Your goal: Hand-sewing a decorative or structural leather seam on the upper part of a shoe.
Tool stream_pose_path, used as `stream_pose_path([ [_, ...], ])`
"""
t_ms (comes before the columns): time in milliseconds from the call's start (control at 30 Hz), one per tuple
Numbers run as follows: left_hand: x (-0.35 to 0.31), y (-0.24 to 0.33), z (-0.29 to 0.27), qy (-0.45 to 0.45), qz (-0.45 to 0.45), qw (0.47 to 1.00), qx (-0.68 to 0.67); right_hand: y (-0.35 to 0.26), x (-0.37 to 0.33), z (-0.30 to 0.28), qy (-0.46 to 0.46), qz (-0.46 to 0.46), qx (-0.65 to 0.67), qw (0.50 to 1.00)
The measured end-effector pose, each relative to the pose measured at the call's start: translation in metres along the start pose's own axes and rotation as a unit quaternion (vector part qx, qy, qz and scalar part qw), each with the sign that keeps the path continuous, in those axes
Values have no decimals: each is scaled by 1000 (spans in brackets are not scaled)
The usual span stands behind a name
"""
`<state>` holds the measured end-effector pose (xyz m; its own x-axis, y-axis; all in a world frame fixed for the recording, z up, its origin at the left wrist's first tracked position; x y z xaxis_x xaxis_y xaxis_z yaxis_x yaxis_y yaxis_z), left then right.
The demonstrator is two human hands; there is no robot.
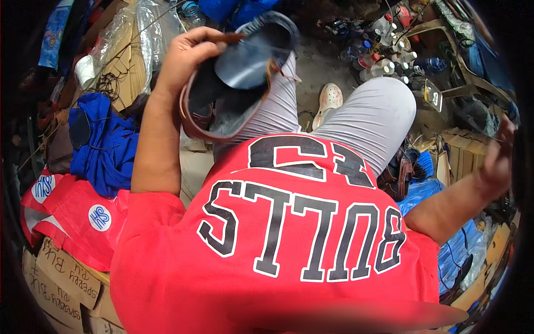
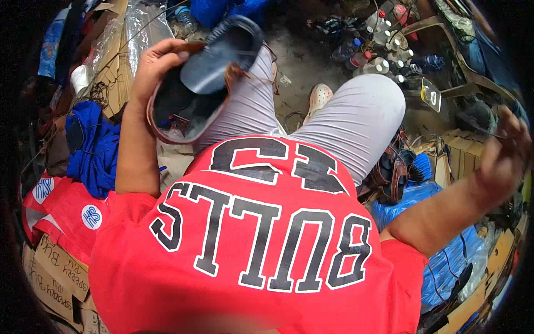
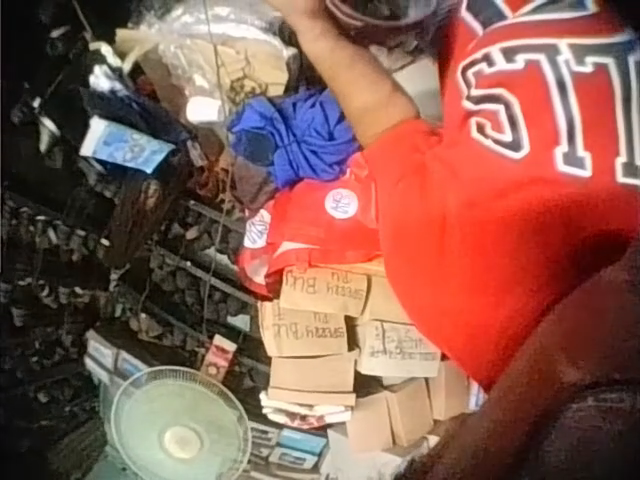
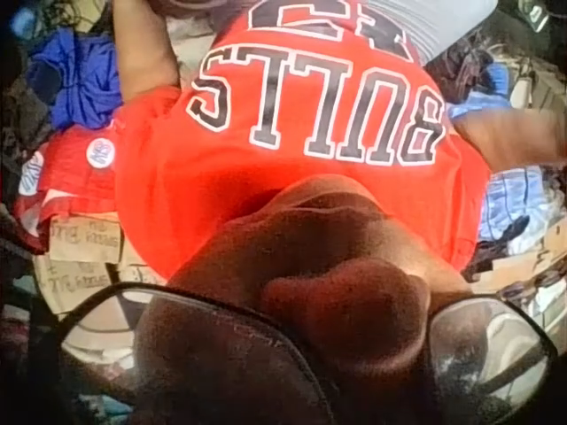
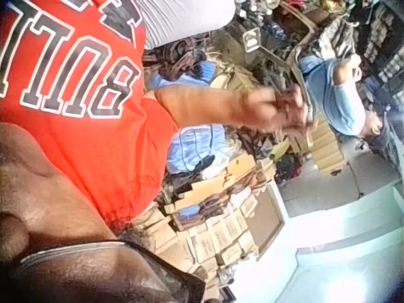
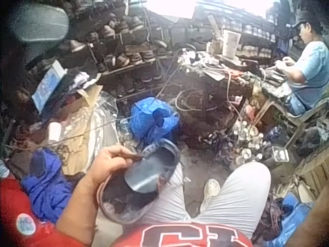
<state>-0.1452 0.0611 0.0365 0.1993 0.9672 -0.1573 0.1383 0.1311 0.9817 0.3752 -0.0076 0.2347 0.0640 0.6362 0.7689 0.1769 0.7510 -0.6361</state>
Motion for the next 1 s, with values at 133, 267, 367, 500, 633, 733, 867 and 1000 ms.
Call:
stream_pose_path([
  [133, 8, -3, 41, -80, 17, 986, 145, 46, -49, 155, -67, 233, 37, 969],
  [267, 11, -20, 48, -54, -29, 995, 83, 77, -102, 275, -344, 233, 19, 909],
  [367, 16, -25, 54, -58, -58, 996, 18, 87, -111, 302, -371, 201, -15, 907],
  [500, 18, -31, 52, -56, -76, 995, -18, 95, -112, 308, -366, 199, -51, 908],
  [633, 19, -37, 49, -55, -101, 992, -57, 99, -113, 315, -373, 218, -70, 899],
  [733, 19, -37, 49, -54, -97, 992, -66, 101, -115, 319, -390, 212, -103, 890],
  [867, 20, -40, 48, -56, -104, 990, -74, 101, -115, 321, -393, 211, -118, 887],
  [1000, 20, -44, 47, -48, -99, 991, -76, 101, -116, 323, -401, 213, -119, 883],
])
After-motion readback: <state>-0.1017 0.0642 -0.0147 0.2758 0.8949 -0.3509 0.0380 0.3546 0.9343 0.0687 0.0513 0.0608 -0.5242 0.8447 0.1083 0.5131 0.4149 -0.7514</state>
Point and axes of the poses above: each hand's wrist, its own x-axis towards the middle knuckle, its own z-axis out of the palm, y = z × x, the point moved 7 cm from there along x, towards the middle knuckle, and after that the axes turned 15 degrees about x, right-handed, at the moved point
